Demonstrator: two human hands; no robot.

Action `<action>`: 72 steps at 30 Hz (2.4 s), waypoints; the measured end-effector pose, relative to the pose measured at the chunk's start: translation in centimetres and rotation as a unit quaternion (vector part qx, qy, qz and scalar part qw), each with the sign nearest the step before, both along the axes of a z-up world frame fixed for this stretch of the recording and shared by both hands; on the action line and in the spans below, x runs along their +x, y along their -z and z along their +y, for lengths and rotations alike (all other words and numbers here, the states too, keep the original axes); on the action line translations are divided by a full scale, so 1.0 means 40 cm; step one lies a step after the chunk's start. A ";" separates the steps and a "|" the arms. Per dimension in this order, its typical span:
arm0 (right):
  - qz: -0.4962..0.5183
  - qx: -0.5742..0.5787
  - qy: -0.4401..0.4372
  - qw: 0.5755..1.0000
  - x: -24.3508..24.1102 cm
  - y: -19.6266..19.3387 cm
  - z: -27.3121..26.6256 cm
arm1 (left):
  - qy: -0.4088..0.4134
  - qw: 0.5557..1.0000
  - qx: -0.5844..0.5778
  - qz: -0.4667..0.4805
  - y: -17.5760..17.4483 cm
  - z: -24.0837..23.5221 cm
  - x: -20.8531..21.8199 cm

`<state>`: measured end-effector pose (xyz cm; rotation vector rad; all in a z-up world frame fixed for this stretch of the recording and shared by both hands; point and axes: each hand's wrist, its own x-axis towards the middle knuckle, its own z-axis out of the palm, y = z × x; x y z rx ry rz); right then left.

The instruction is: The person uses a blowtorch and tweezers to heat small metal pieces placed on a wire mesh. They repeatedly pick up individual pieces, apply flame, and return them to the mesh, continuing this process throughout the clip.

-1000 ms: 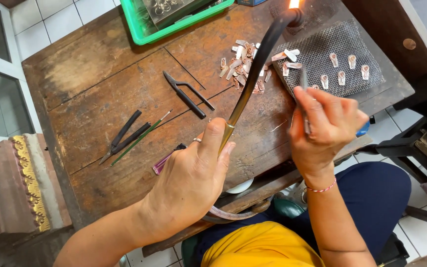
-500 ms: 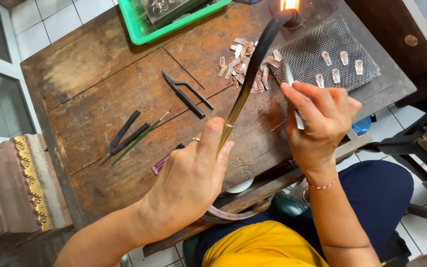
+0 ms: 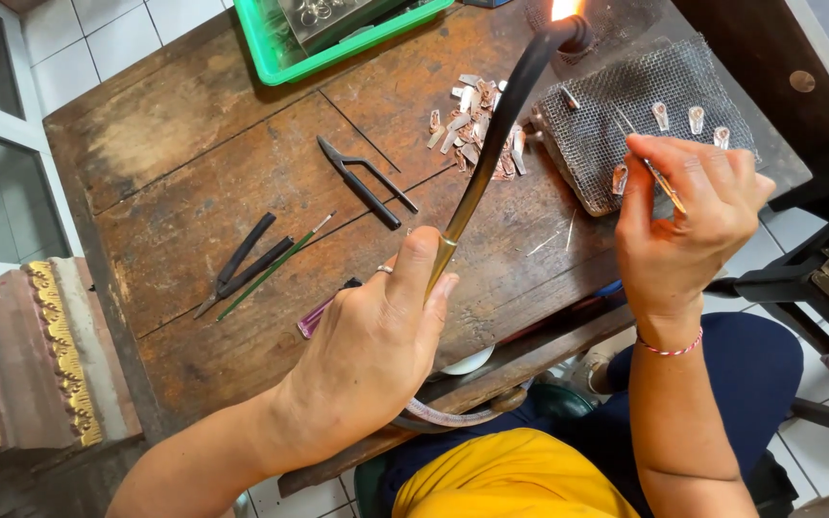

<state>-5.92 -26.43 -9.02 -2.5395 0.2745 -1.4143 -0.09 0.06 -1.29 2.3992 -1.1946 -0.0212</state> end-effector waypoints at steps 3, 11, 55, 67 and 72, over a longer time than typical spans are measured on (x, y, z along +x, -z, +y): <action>-0.012 -0.024 0.003 1.000 0.021 -0.001 0.025 | 0.004 1.000 -0.019 0.002 -0.005 -0.001 -0.001; -0.018 0.014 -0.117 0.993 0.015 -0.023 0.104 | -0.002 1.000 -0.018 0.011 -0.014 -0.002 0.000; 0.040 0.191 -0.308 0.931 0.018 0.021 0.225 | -0.023 1.000 -0.016 0.009 -0.020 0.009 0.003; 0.093 0.214 -0.233 0.944 -0.097 -0.027 -0.244 | -0.018 1.000 -0.006 -0.006 -0.002 0.009 0.000; 0.139 0.273 -0.359 0.882 0.000 -0.072 -0.292 | -0.006 1.000 0.015 0.010 0.013 0.007 0.001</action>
